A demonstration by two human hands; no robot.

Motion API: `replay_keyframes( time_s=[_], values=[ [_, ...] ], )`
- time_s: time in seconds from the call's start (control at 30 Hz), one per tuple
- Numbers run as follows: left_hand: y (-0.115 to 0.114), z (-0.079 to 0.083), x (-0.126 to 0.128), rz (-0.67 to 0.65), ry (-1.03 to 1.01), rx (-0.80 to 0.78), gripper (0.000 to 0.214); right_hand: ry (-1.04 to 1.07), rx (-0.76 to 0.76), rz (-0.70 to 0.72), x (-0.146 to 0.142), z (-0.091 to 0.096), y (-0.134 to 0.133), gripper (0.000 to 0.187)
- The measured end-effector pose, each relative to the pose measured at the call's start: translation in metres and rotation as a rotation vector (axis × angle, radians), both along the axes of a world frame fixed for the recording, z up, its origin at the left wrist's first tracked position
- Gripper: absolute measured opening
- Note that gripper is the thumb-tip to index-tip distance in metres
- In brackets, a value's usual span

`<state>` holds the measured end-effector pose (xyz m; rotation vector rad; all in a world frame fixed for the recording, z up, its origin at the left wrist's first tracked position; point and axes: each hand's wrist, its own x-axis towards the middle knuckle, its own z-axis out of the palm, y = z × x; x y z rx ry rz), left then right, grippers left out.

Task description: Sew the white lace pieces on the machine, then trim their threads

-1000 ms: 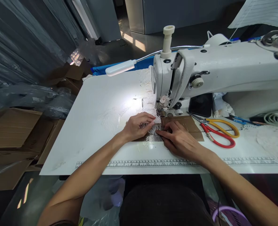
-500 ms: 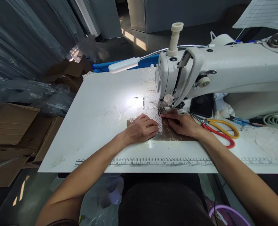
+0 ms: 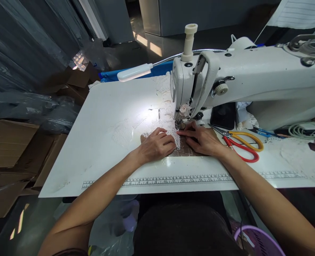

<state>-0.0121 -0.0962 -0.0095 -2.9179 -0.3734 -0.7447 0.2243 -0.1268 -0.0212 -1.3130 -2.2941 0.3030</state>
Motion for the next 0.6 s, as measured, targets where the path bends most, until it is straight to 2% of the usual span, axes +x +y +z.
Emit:
replay_keyframes(
  time_s=[0.2, 0.37, 0.6],
  values=[
    [-0.002, 0.005, 0.001, 0.012, 0.089, 0.041, 0.021, 0.006, 0.061, 0.093, 0.002, 0.001, 0.0, 0.035],
    [-0.001, 0.019, 0.003, -0.007, 0.253, -0.116, 0.023, -0.046, 0.083, 0.093, 0.001, 0.0, -0.002, 0.033],
    [-0.002, 0.02, 0.001, 0.042, 0.208, -0.196, 0.024, -0.066, 0.084, 0.067, -0.001, 0.004, -0.003, 0.033]
  ],
)
